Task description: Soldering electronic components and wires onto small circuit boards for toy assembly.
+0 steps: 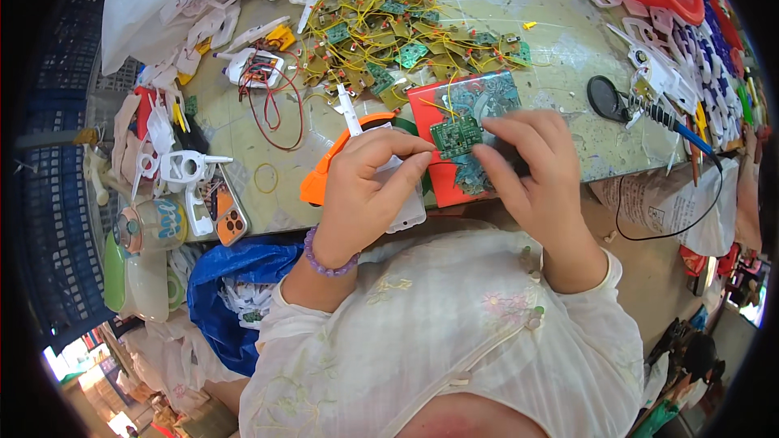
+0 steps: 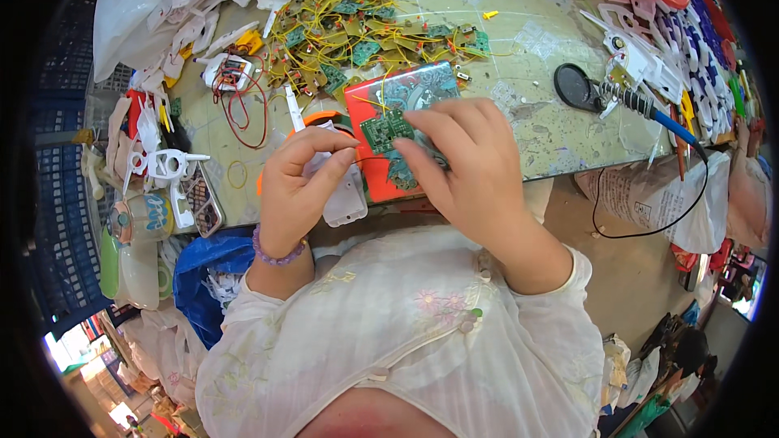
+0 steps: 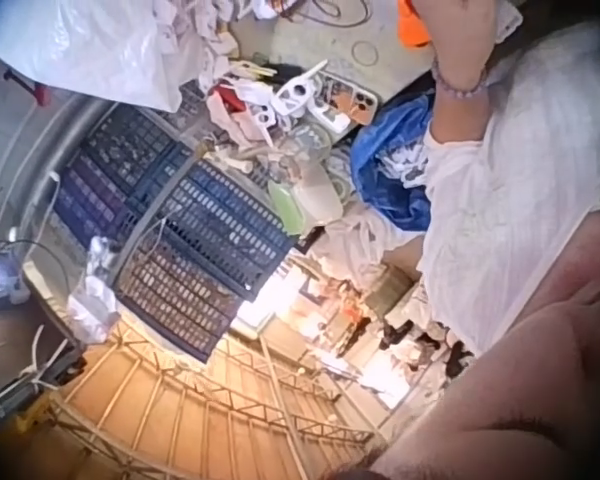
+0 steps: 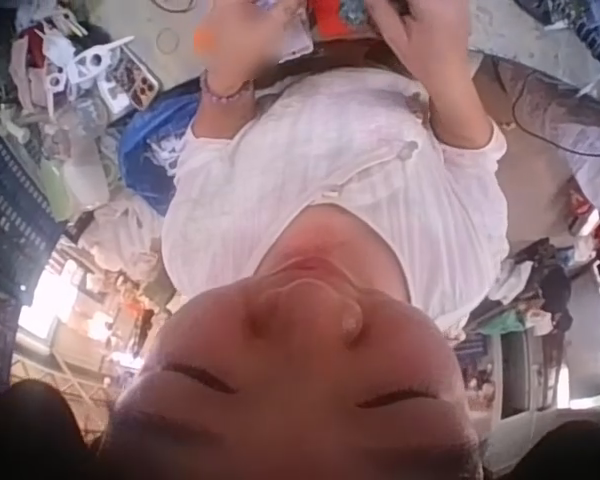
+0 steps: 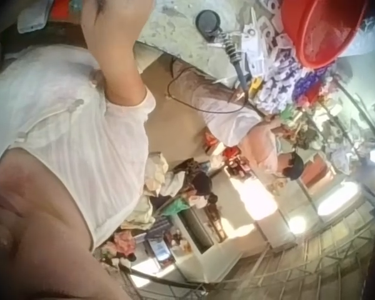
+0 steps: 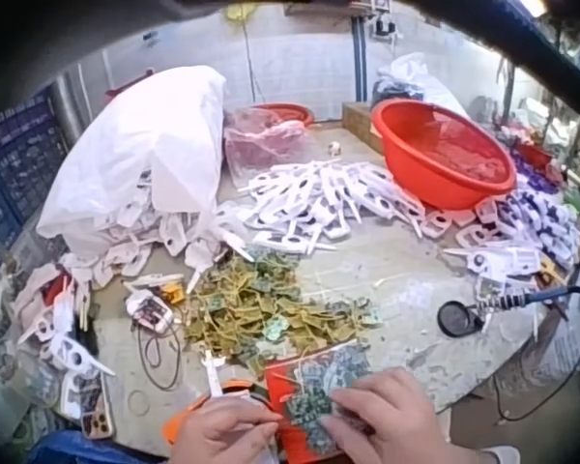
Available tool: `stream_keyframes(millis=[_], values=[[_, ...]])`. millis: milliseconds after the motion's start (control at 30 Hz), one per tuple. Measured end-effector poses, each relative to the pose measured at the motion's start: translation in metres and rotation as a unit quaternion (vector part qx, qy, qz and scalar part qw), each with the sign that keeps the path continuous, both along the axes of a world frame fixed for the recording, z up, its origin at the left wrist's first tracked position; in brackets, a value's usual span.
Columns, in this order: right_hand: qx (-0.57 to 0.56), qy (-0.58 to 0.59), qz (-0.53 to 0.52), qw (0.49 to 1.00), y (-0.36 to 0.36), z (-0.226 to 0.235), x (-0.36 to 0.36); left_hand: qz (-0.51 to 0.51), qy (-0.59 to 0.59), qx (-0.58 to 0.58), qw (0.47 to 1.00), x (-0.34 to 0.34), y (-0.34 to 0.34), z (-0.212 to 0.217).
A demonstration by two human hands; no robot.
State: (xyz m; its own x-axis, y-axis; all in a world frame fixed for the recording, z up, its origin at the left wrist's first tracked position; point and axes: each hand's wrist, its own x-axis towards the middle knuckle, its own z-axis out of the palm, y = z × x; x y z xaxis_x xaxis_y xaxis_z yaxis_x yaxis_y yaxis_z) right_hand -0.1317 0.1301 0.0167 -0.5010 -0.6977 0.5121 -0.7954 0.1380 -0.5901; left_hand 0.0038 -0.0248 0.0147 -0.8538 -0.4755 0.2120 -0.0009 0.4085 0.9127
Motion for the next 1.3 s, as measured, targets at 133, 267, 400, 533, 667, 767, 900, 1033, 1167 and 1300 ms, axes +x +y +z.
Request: stream_keyframes(millis=[133,267,400,533,667,767,900,1033,1167,1300], values=[[0.057,0.033,0.004,0.998,-0.012,0.004,-0.004,0.015,-0.009,0.005,1.000,-0.001,0.001,0.002],[0.054,0.033,0.045,0.997,-0.020,0.004,-0.011,0.023,-0.050,-0.009,0.998,0.000,0.002,0.002],[-0.006,0.050,0.057,0.997,-0.020,0.005,-0.014,0.024,-0.039,-0.096,0.994,0.001,0.001,-0.003],[-0.020,0.023,0.059,0.998,-0.006,0.001,-0.004,0.015,-0.017,-0.145,0.989,0.001,0.001,-0.003],[-0.010,0.002,0.064,0.998,-0.001,-0.003,0.009,-0.017,-0.033,-0.102,0.994,0.002,0.004,0.004],[-0.025,0.021,0.077,0.996,-0.001,-0.007,0.011,-0.012,-0.039,-0.097,0.994,0.003,0.005,0.005],[0.014,0.028,0.054,0.998,0.005,-0.005,0.015,0.001,-0.028,-0.104,0.994,0.004,0.004,0.002],[0.022,0.032,0.062,0.997,0.007,-0.009,0.014,-0.027,-0.021,-0.115,0.993,0.004,0.002,0.003],[-0.001,0.016,0.066,0.998,0.004,-0.004,0.019,-0.063,-0.016,-0.158,0.985,0.007,0.001,0.002],[-0.004,0.000,0.078,0.997,0.004,-0.003,0.018,-0.074,-0.011,-0.179,0.981,0.006,-0.002,-0.002]])
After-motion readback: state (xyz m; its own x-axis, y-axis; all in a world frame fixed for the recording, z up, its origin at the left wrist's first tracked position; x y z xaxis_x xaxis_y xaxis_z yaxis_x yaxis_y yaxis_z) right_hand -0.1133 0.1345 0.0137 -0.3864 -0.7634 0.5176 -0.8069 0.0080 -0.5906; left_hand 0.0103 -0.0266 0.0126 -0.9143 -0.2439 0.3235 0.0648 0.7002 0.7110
